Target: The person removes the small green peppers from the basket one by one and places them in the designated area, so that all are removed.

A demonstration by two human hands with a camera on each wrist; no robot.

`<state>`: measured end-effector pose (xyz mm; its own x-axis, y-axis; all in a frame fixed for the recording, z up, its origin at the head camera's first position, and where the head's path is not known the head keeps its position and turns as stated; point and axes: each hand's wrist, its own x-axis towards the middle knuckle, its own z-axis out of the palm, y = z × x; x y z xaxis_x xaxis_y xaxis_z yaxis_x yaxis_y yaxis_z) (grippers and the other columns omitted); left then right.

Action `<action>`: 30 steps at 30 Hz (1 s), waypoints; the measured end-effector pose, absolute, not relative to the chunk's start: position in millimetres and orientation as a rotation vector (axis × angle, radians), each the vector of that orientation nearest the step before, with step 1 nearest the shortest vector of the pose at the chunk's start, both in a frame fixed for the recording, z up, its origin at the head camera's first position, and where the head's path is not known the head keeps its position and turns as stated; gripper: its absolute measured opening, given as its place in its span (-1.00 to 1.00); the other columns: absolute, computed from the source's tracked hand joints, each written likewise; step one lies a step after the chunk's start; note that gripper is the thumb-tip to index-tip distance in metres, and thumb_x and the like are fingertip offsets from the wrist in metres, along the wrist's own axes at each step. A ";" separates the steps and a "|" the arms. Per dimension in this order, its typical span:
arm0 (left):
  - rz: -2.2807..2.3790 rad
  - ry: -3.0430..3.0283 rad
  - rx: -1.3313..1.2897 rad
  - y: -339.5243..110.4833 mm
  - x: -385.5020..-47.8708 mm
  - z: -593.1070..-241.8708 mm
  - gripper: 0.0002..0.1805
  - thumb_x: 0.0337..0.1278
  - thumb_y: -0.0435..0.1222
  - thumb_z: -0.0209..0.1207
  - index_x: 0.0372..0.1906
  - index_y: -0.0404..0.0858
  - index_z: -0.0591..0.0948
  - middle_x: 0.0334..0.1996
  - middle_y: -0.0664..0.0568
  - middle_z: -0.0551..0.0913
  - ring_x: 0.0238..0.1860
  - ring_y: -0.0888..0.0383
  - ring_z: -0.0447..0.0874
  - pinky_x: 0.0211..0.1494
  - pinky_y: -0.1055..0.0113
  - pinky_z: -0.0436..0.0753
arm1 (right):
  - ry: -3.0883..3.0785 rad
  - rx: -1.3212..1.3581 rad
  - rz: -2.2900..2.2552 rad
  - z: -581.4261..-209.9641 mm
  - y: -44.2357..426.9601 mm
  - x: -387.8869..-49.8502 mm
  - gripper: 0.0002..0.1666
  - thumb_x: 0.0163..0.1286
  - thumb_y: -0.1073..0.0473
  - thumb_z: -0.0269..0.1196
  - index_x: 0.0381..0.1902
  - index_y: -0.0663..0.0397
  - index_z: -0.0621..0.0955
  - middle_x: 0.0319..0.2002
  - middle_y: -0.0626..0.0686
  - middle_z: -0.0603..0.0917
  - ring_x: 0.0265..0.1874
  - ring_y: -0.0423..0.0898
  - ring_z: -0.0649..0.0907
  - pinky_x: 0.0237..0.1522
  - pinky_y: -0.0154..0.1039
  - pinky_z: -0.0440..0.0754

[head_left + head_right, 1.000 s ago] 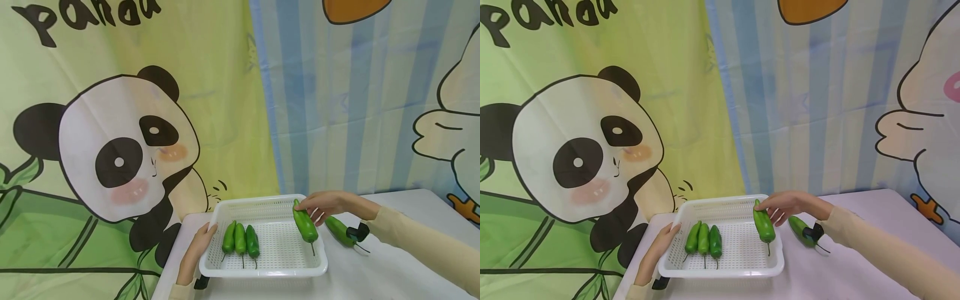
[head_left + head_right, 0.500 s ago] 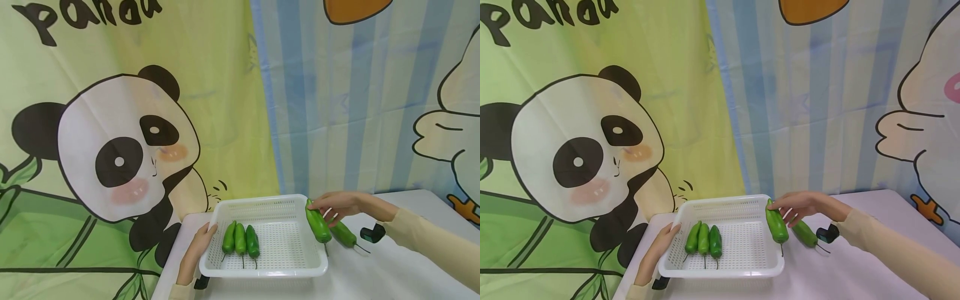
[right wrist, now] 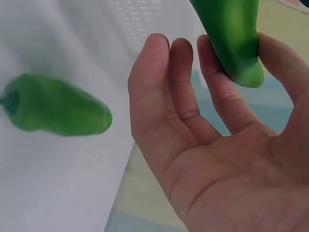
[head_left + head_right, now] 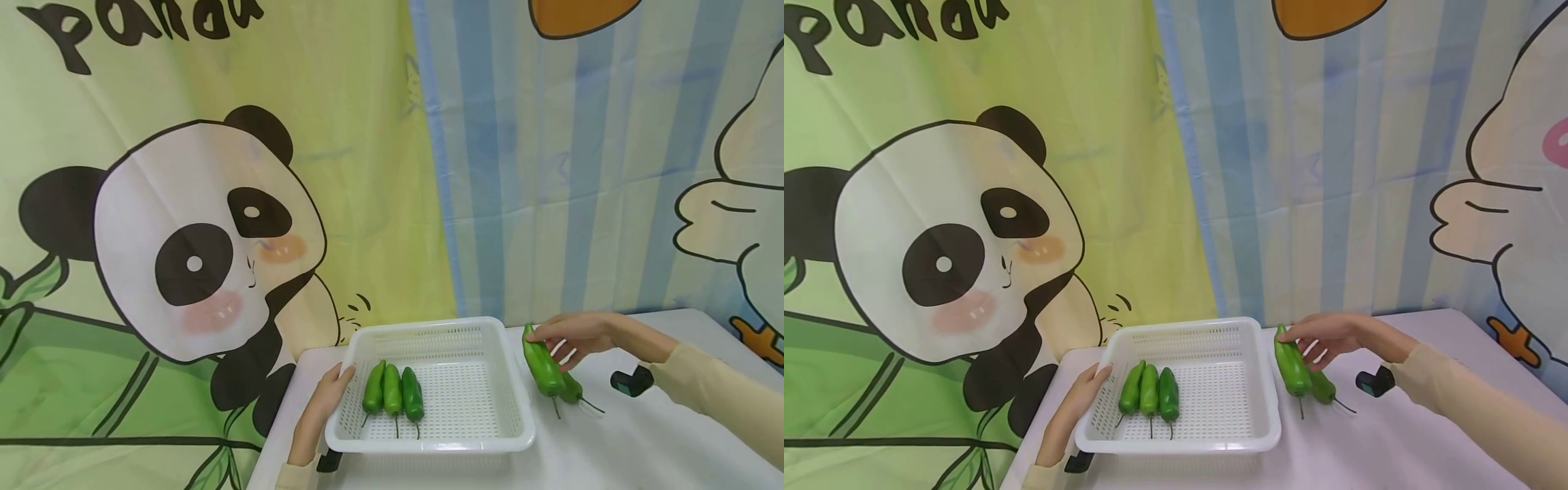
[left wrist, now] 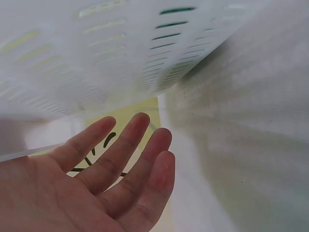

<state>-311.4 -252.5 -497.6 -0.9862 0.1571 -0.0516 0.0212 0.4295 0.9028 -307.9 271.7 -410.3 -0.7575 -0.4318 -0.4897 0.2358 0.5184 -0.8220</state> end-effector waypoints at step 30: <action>1.594 2.522 0.133 -254.5 -309.2 -496.2 -0.31 0.55 0.11 -0.12 0.55 -0.19 0.21 0.12 -0.34 0.65 -0.23 -0.05 0.82 -0.31 0.10 0.83 | 2.297 0.046 -1.005 -452.7 351.7 -323.4 -0.51 0.44 -0.18 0.24 -0.03 0.14 0.55 -0.33 0.06 0.56 -0.27 0.00 0.70 -0.22 -0.10 0.76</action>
